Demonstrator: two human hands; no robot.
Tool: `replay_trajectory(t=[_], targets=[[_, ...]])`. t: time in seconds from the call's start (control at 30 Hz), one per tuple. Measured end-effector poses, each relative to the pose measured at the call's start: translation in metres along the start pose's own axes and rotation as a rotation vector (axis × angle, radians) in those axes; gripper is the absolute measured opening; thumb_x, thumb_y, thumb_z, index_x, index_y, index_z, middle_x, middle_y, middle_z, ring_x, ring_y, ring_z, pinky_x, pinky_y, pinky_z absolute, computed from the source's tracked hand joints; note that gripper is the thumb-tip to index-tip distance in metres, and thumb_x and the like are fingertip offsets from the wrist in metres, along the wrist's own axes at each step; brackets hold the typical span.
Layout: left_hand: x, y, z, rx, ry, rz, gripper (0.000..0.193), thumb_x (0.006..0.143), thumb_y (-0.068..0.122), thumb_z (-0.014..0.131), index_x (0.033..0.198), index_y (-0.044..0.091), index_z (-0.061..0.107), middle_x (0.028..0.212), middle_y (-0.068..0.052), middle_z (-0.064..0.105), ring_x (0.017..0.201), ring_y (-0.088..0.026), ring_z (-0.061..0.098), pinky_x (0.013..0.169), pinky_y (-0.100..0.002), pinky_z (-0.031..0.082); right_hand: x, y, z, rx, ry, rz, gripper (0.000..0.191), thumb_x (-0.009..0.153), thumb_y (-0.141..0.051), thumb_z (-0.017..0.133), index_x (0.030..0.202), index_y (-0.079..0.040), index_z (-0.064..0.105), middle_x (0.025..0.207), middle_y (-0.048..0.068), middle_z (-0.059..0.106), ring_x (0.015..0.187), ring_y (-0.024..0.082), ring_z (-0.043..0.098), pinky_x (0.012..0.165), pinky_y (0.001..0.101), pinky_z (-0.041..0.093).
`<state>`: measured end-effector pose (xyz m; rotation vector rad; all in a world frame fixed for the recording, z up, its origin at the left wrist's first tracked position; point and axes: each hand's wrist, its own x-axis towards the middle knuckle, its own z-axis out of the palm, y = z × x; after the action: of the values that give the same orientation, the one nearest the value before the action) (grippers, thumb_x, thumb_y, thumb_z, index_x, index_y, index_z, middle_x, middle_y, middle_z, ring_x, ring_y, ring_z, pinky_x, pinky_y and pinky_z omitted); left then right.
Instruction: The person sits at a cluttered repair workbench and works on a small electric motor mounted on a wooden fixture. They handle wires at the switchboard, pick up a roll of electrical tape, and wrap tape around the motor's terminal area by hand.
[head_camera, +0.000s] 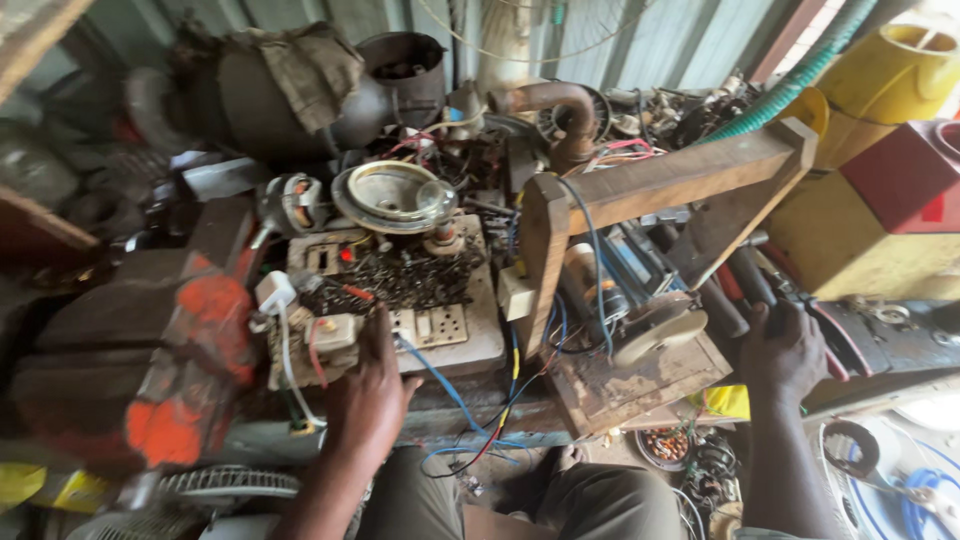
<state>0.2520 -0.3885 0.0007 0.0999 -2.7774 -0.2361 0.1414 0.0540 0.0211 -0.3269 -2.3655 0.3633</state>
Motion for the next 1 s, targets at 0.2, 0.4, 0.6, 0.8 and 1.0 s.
replay_trajectory(t=[0.2, 0.4, 0.6, 0.8, 1.0], targets=[[-0.072, 0.011, 0.008, -0.319, 0.135, 0.097, 0.088, 0.087, 0.036, 0.077, 0.152, -0.001, 0.031, 0.148, -0.028, 0.049, 0.130, -0.041, 0.057, 0.101, -0.043, 0.052, -0.006, -0.008, -0.021, 0.020, 0.007, -0.044, 0.031, 0.109, -0.038, 0.064, 0.116, -0.008, 0.070, 0.114, 0.018, 0.068, 0.116, 0.041, 0.063, 0.097, 0.0543, 0.048], [-0.157, -0.003, -0.014, -0.475, -0.107, 0.260, 0.070, 0.086, 0.034, 0.079, 0.139, 0.000, 0.048, 0.138, -0.021, 0.057, 0.114, -0.038, 0.065, 0.094, -0.045, 0.053, -0.022, -0.011, -0.061, -0.067, -0.086, -0.208, 0.042, 0.106, -0.036, 0.068, 0.128, -0.001, 0.062, 0.116, 0.025, 0.066, 0.114, 0.044, 0.062, 0.095, 0.0536, 0.048], [-0.170, 0.007, -0.042, -0.610, -0.100, 0.338, 0.044, 0.089, 0.030, 0.078, 0.125, 0.007, 0.064, 0.123, -0.010, 0.066, 0.102, -0.032, 0.071, 0.085, -0.042, 0.057, -0.075, 0.003, -0.140, 0.244, 0.125, -0.233, 0.049, 0.104, -0.016, 0.073, 0.145, 0.004, 0.053, 0.131, 0.022, 0.062, 0.119, 0.037, 0.062, 0.105, 0.0425, 0.051], [-0.128, 0.037, -0.028, -0.661, 0.068, 0.388, 0.037, 0.090, 0.026, 0.077, 0.118, 0.003, 0.066, 0.112, -0.012, 0.067, 0.091, -0.031, 0.070, 0.074, -0.041, 0.058, -0.184, 0.007, -0.165, 0.229, 0.211, -0.492, 0.038, 0.097, -0.001, 0.072, 0.132, 0.002, 0.056, 0.123, 0.013, 0.064, 0.109, 0.028, 0.066, 0.102, 0.0368, 0.053], [-0.107, 0.044, -0.018, -0.478, 0.062, 0.396, 0.026, 0.089, 0.025, 0.077, 0.098, 0.004, 0.064, 0.094, -0.010, 0.062, 0.079, -0.028, 0.066, 0.064, -0.042, 0.054, -0.269, 0.004, -0.138, 0.503, -0.217, -0.421, 0.056, 0.075, -0.002, 0.078, 0.128, 0.000, 0.060, 0.100, 0.003, 0.072, 0.093, 0.020, 0.073, 0.095, 0.0359, 0.054]])
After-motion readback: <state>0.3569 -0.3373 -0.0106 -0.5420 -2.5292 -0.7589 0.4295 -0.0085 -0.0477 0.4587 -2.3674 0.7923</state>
